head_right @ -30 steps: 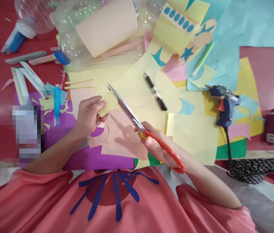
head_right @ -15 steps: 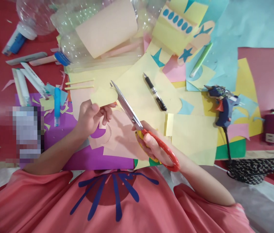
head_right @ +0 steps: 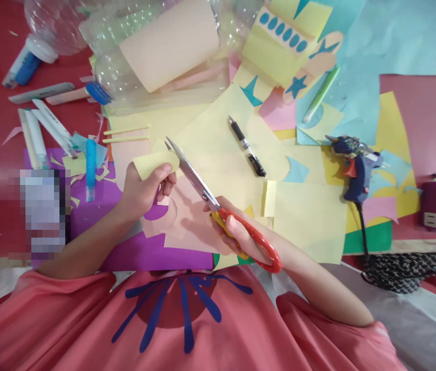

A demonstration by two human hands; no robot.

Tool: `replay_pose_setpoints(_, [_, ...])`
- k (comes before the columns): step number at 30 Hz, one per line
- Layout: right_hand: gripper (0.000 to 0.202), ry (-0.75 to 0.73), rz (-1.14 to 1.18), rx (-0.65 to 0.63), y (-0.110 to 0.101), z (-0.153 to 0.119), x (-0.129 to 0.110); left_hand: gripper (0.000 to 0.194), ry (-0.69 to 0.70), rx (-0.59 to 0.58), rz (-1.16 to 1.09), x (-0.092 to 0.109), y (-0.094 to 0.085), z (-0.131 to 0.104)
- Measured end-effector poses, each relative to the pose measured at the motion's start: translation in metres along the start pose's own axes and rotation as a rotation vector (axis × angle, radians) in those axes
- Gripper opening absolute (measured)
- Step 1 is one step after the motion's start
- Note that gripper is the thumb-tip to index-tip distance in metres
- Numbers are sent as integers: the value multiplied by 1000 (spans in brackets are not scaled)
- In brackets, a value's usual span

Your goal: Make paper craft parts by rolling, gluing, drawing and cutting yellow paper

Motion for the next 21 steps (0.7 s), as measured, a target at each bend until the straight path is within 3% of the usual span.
replay_pose_setpoints(5, [67,-31,120,-13,-1,1,-2,22,-10,-63,-22,-2,-1,0])
replay_pose_setpoints(12, [66,11,97,57,6,2,-6,24,-34,-44,-61,-2,-1,2])
replay_pose_setpoints(21, [66,-11,73,60,-1,-2,-5,27,-3,-15,-108,-11,-2,7])
Point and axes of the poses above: each hand's wrist, its own z-axis towards the middle knuckle, its own y-axis out of the palm, x = y × z, the point moved 1 cm from there along z, towards the middle knuckle, and after that the axes turned 9 degrees about z, right-handed, at the moved point
